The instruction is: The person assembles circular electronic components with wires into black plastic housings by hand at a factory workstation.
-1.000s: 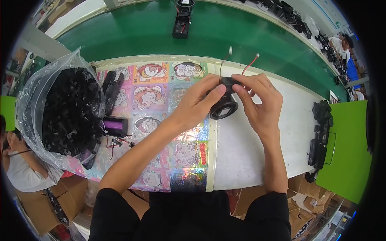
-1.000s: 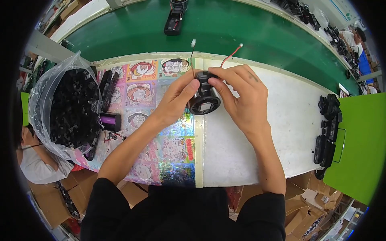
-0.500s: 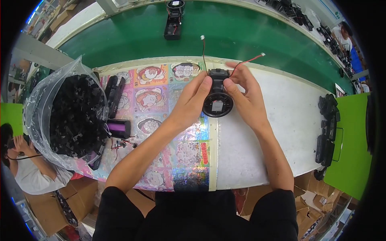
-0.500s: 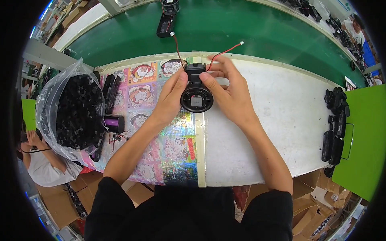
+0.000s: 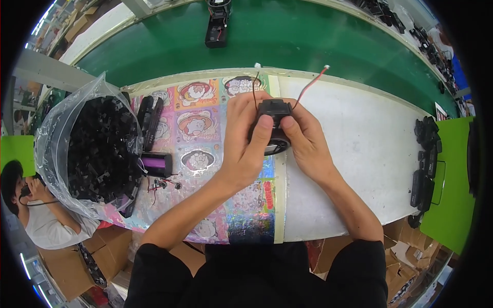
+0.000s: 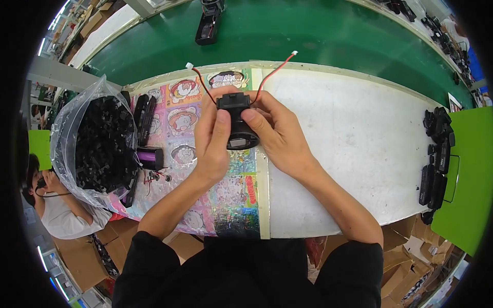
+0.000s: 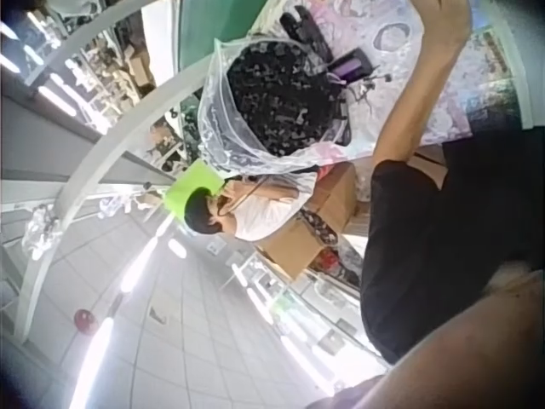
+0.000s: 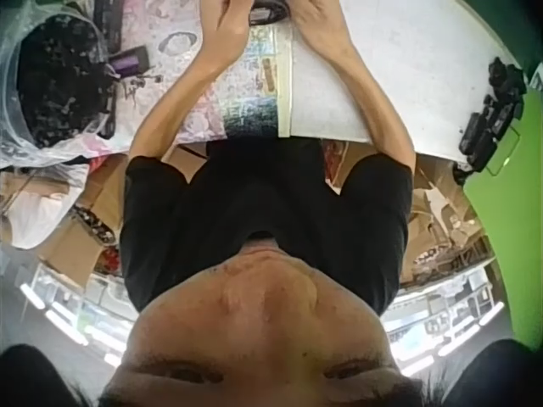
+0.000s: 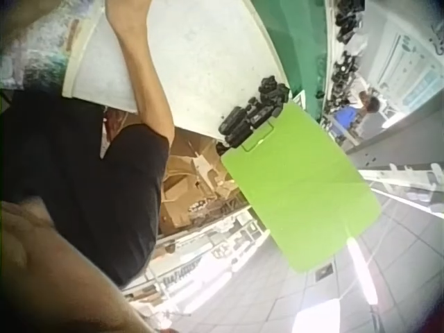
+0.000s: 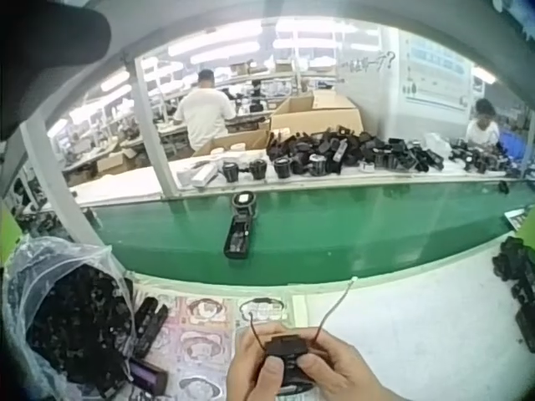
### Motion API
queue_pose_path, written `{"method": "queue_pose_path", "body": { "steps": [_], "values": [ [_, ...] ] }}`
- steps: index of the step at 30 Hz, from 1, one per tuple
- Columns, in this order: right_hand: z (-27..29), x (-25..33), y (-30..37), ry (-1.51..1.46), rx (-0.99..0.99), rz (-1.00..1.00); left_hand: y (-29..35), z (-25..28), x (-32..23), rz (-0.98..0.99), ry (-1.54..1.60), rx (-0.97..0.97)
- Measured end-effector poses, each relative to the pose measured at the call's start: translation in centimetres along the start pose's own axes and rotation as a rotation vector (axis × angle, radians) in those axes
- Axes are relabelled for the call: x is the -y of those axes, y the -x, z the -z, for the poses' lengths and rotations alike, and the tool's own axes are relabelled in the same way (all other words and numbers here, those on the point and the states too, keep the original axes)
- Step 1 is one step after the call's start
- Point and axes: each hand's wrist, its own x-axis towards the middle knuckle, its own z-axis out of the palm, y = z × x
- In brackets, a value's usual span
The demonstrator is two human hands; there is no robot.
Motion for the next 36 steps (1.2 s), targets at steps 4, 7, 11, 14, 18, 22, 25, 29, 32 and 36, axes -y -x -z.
{"method": "queue_pose_path", "body": {
  "steps": [4,7,11,14,18,22,25,29,32,36],
  "values": [
    [0.1,-0.7,0.1,-0.156,0.015,-0.035,0.3,-0.5,0.4,0.184,0.177,-0.033],
    [-0.1,-1.6,0.2,-0.222,0.005,-0.05,0.1,-0.2,0.4,0.215,0.244,-0.007],
    [-0.7,-1.5,0.7,-0.22,-0.04,-0.041,0.0,0.2,0.6,0.189,0.215,0.016],
    [-0.9,-1.2,0.5,-0.126,-0.079,-0.001,-0.2,0.1,0.8,0.174,0.219,0.026],
    [-0.5,-0.6,0.4,-0.166,-0.09,-0.058,-0.4,-0.2,0.6,0.236,0.374,0.012],
    [-0.2,-1.0,0.6,-0.254,-0.109,-0.151,-0.4,0.4,1.0,0.269,0.292,0.08],
    [0.6,-0.5,0.3,-0.251,-0.057,-0.219,-0.4,0.6,1.4,0.326,0.341,0.086],
    [0.5,-0.4,-0.1,-0.058,-0.123,-0.102,-0.7,0.3,0.8,0.539,0.603,-0.03],
    [0.2,-0.5,0.3,0.359,-0.087,0.3,-1.4,0.7,0.9,0.58,0.742,-0.038],
    [0.3,-1.3,0.3,0.719,-0.086,0.3,-1.6,0.0,0.7,0.479,0.797,-0.067]
  ]
}}
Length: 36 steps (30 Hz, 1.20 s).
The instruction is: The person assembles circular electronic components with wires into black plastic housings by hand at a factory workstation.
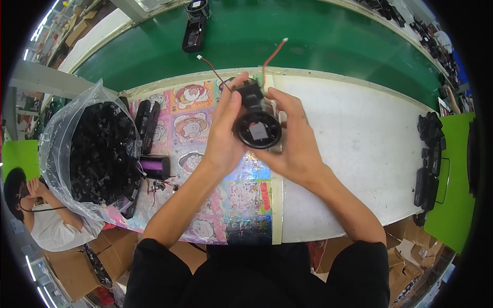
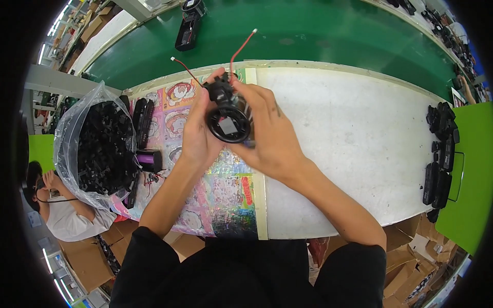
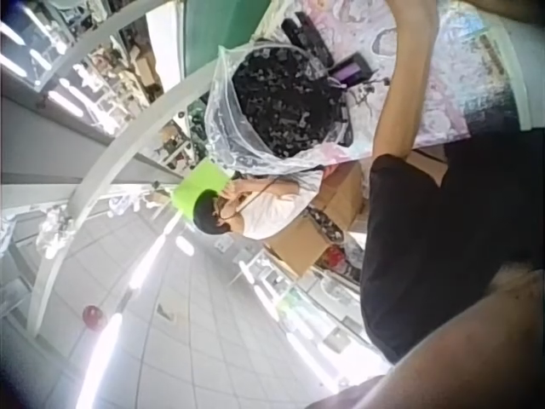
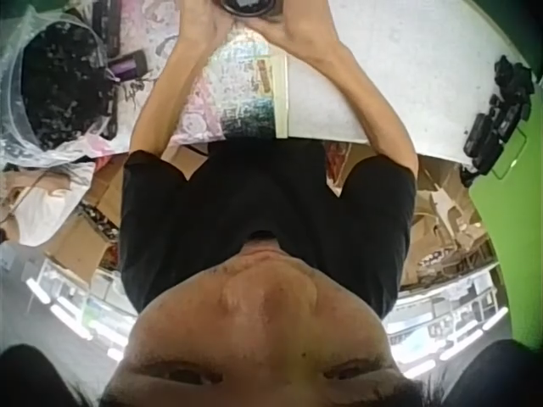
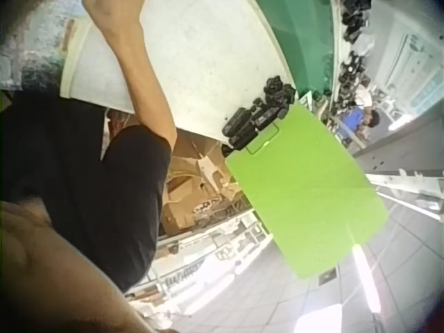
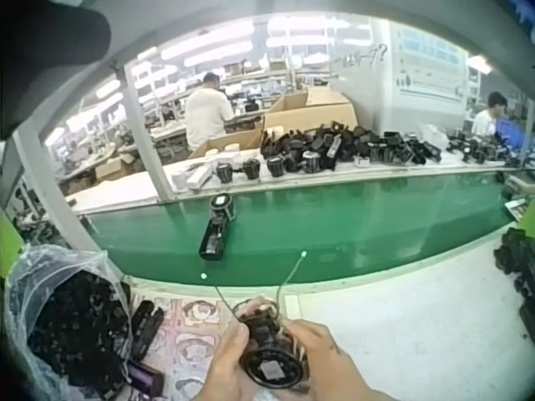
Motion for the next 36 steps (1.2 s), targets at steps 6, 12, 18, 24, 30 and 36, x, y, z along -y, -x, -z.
{"method": "queue_pose_path", "body": {
  "steps": [6,12,18,24,30,36],
  "values": [
    [3.4,-1.7,-2.2,0.134,-0.172,0.137,-1.0,1.2,0.0,-0.108,-0.13,0.119],
    [3.7,-2.9,-2.1,-0.004,-0.091,0.116,-1.2,1.7,0.2,-0.109,-0.221,0.023],
    [2.7,-2.1,-1.7,0.049,-0.129,0.081,-1.2,2.3,0.4,-0.177,-0.362,-0.071],
    [5.2,-2.5,-2.7,0.136,-0.195,0.108,-1.0,1.5,-0.2,-0.159,-0.314,-0.124],
    [11.3,-5.6,-3.6,0.088,-0.446,0.075,-1.1,2.2,-0.2,-0.117,-0.34,-0.069],
    [18.0,-8.4,-2.7,-0.195,-0.419,-0.152,-1.2,2.2,0.2,-0.098,-0.357,-0.041]
  ]
}}
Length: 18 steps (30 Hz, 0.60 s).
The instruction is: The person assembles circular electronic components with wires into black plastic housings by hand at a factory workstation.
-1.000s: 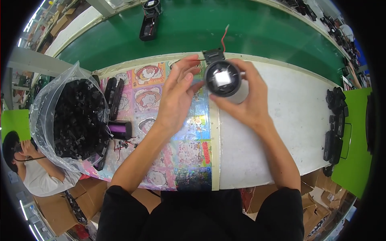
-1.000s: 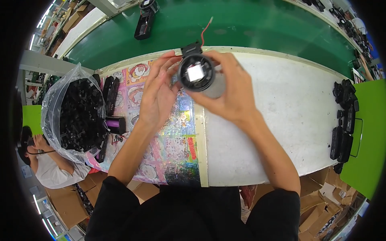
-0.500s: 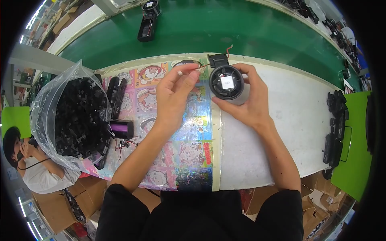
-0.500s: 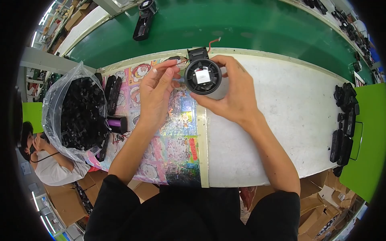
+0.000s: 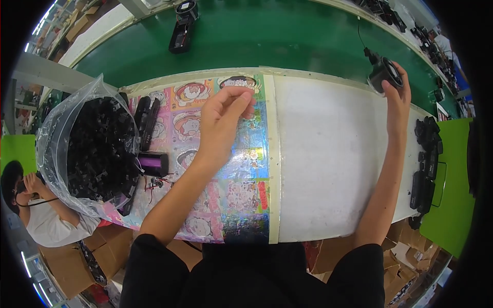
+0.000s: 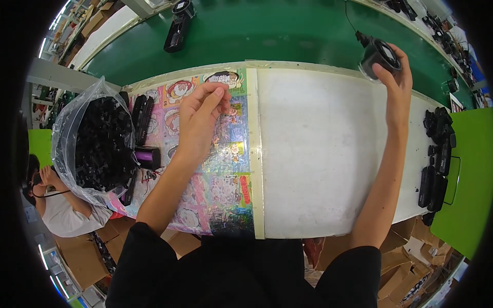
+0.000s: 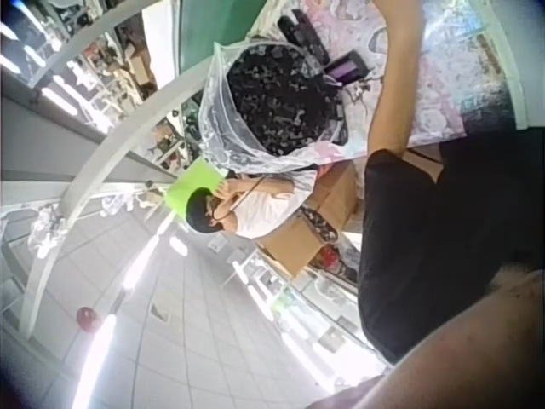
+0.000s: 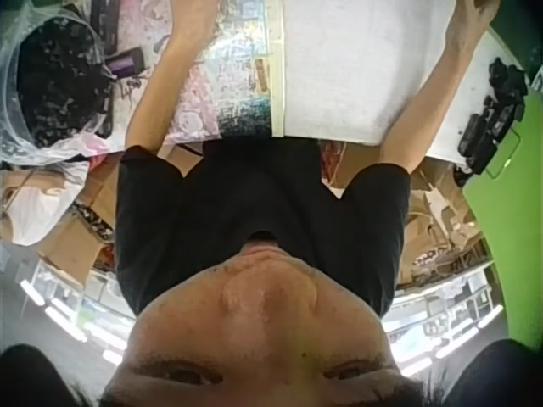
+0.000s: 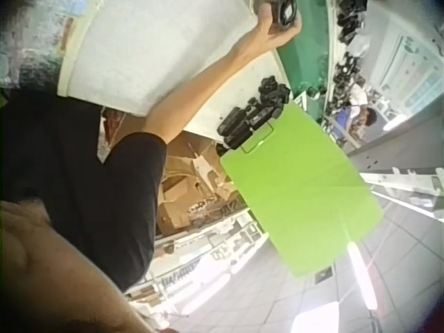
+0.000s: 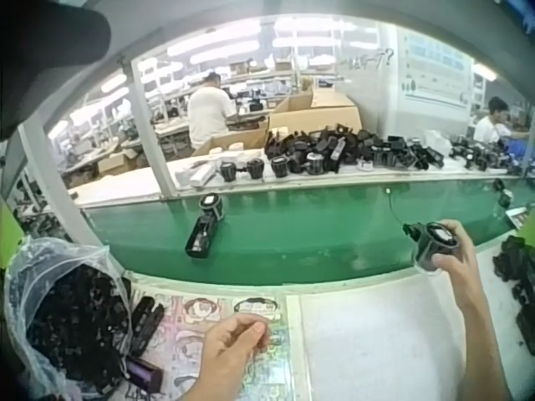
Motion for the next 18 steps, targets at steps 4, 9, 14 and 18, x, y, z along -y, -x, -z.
{"method": "queue_pose_path", "body": {
  "steps": [4,9,14,18],
  "values": [
    [0.4,1.0,0.5,0.11,0.327,-0.126,0.1,0.0,0.0,-0.009,-0.037,0.017],
    [-4.7,2.4,2.1,0.082,0.643,-0.153,0.2,-0.4,0.1,-0.047,-0.093,0.043],
    [-10.1,4.6,5.0,0.252,0.765,0.077,0.4,-0.6,0.1,-0.09,-0.15,-0.038],
    [-10.1,5.3,5.4,0.085,0.839,-0.042,0.4,-0.7,0.2,-0.096,-0.141,-0.05]
  ]
}}
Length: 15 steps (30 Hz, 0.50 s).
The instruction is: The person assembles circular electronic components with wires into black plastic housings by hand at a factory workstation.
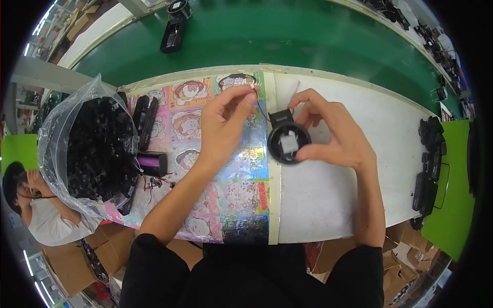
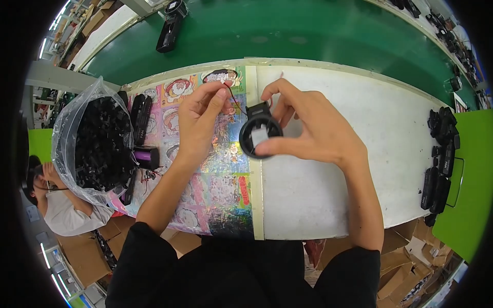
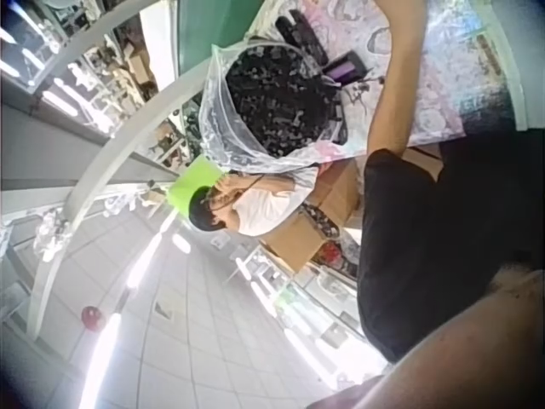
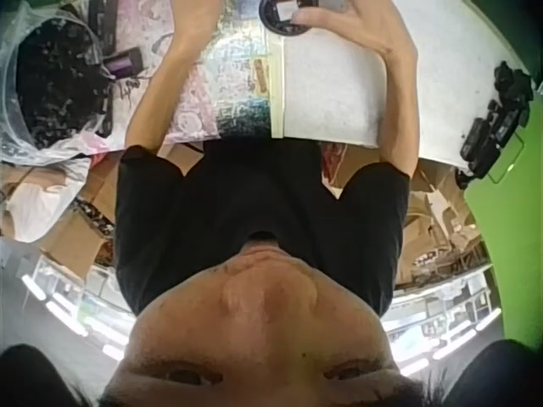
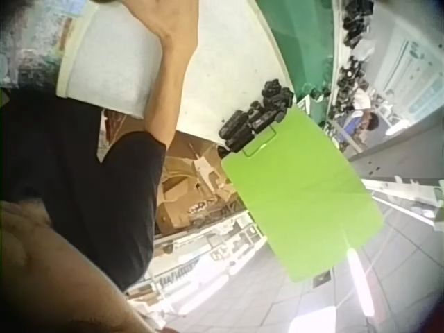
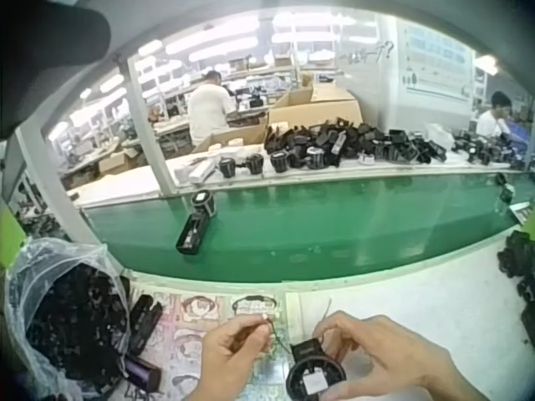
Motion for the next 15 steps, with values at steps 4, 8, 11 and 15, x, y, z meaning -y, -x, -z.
{"method": "queue_pose_path", "body": {
  "steps": [4,8,11,15],
  "values": [
    [0.3,0.3,0.1,0.001,-0.145,-0.119,0.1,0.4,0.2,-0.021,-0.037,0.044],
    [0.6,-1.5,-0.3,0.137,-0.314,-0.074,0.1,0.3,0.1,-0.016,-0.014,0.067],
    [1.0,-2.8,-0.5,0.23,-0.337,-0.049,0.1,0.0,-0.2,0.021,-0.025,0.046],
    [0.8,-2.7,-0.6,0.356,-0.303,-0.024,0.0,0.3,0.2,0.005,0.002,0.036]
  ]
}}
